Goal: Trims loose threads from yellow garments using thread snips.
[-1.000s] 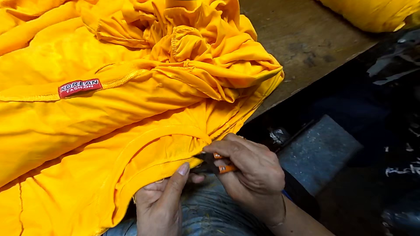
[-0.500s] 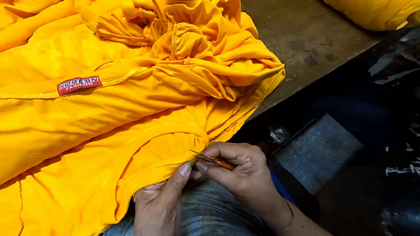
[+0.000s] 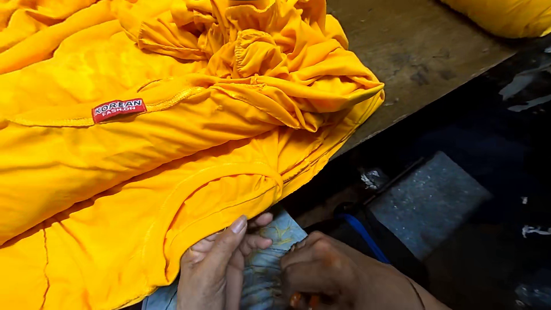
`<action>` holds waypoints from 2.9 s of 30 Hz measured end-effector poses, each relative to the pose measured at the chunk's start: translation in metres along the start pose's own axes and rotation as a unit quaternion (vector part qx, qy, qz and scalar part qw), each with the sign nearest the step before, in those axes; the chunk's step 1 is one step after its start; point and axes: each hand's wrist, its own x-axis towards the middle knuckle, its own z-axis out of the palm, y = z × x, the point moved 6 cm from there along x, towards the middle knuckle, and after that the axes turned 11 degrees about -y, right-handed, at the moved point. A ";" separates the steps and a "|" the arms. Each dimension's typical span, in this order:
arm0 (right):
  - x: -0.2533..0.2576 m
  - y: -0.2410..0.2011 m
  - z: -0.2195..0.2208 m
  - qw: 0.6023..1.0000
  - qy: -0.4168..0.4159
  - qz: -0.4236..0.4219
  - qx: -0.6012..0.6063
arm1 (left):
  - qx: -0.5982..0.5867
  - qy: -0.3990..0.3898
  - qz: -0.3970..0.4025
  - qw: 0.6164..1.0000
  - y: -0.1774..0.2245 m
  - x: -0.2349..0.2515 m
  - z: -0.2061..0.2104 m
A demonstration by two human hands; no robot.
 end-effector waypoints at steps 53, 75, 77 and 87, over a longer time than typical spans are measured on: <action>0.027 0.012 -0.033 0.980 0.080 0.147 -0.105 | 0.008 0.103 -0.120 0.987 -0.008 -0.035 -0.030; 0.020 0.009 -0.036 0.987 0.061 0.140 -0.051 | -0.046 0.019 -0.062 0.997 0.002 -0.057 -0.049; 0.023 0.008 -0.034 0.987 0.078 0.140 0.007 | -0.075 0.020 -0.048 0.996 0.006 -0.060 -0.050; 0.046 -0.031 -0.029 0.944 0.135 0.059 -0.294 | -0.064 0.135 -0.019 0.989 0.012 -0.053 -0.046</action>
